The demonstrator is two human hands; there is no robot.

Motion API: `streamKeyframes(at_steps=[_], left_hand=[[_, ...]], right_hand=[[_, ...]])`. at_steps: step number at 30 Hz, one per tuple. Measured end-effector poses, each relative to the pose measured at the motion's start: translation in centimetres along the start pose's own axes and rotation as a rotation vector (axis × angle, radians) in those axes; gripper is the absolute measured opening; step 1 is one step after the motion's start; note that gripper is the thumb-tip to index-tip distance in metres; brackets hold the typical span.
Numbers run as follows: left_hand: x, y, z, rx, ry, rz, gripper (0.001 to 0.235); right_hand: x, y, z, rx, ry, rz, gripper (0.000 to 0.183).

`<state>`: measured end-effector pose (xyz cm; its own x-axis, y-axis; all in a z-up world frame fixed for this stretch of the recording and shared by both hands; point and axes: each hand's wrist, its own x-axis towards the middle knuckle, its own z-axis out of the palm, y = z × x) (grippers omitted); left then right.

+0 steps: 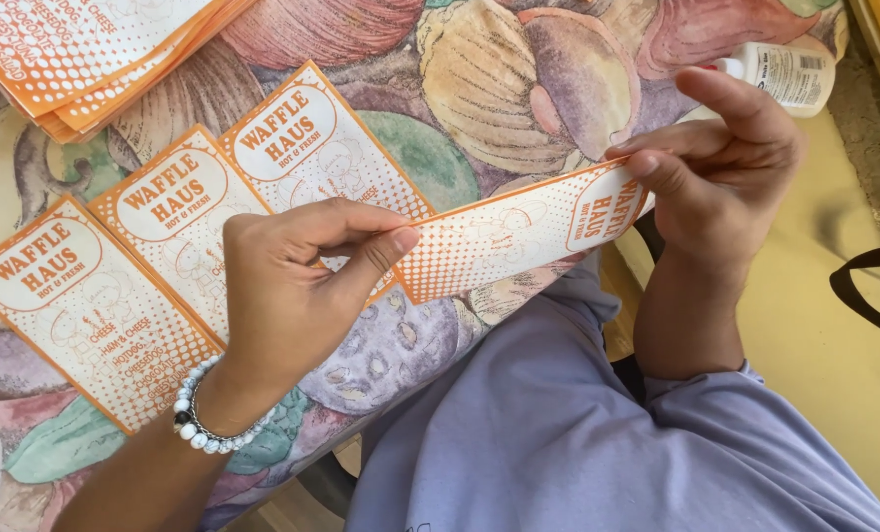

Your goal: Applying glue to paper templates and folding them to assemble small packets.

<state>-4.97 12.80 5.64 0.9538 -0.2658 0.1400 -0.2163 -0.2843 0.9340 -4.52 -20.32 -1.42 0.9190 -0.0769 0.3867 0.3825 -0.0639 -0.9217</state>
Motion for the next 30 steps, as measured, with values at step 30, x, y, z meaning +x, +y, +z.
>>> streamKeyframes(at_steps=[30], left_hand=[[0.7, -0.8, -0.6, 0.089, 0.01, 0.038, 0.005]], right_hand=[[4.2, -3.0, -7.8, -0.821, -0.451, -0.108, 0.013]])
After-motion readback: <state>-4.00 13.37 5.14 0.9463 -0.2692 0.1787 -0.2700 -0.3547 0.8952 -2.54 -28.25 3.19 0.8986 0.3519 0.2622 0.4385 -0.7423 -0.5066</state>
